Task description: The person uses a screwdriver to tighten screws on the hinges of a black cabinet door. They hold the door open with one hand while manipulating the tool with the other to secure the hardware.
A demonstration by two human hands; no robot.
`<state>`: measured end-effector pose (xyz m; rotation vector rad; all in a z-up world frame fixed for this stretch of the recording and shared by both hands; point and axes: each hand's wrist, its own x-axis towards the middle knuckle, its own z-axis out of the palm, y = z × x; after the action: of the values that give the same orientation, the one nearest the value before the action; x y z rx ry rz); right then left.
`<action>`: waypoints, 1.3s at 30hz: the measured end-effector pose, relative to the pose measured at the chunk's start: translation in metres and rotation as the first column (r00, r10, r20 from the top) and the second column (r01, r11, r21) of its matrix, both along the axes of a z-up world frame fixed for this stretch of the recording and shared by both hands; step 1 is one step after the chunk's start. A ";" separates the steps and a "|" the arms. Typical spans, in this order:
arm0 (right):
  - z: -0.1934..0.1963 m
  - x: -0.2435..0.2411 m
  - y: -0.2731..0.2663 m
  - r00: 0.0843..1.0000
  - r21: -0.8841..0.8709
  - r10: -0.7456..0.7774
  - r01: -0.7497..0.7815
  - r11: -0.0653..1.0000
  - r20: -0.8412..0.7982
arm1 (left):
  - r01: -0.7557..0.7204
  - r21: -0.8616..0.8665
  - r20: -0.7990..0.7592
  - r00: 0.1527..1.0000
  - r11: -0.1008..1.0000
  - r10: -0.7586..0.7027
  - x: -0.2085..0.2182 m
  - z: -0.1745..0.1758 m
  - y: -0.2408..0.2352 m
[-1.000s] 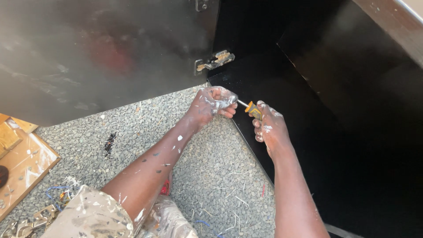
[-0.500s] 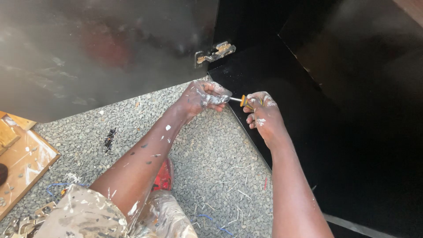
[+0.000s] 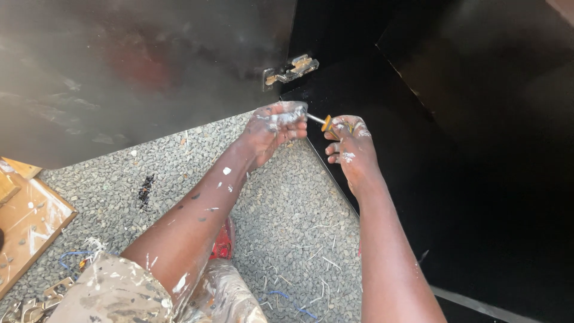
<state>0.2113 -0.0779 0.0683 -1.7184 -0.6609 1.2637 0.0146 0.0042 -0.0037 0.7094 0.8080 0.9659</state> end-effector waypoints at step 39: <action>-0.027 -0.043 0.063 0.908 0.120 -0.092 0.046 0.992 0.409 | -0.478 -0.287 -0.149 0.878 0.830 0.454 0.070 -0.049 0.075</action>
<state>0.1688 -0.0145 0.0417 -1.9181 -0.8876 0.7986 0.0850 0.0796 -0.0524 0.2659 1.2074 1.2153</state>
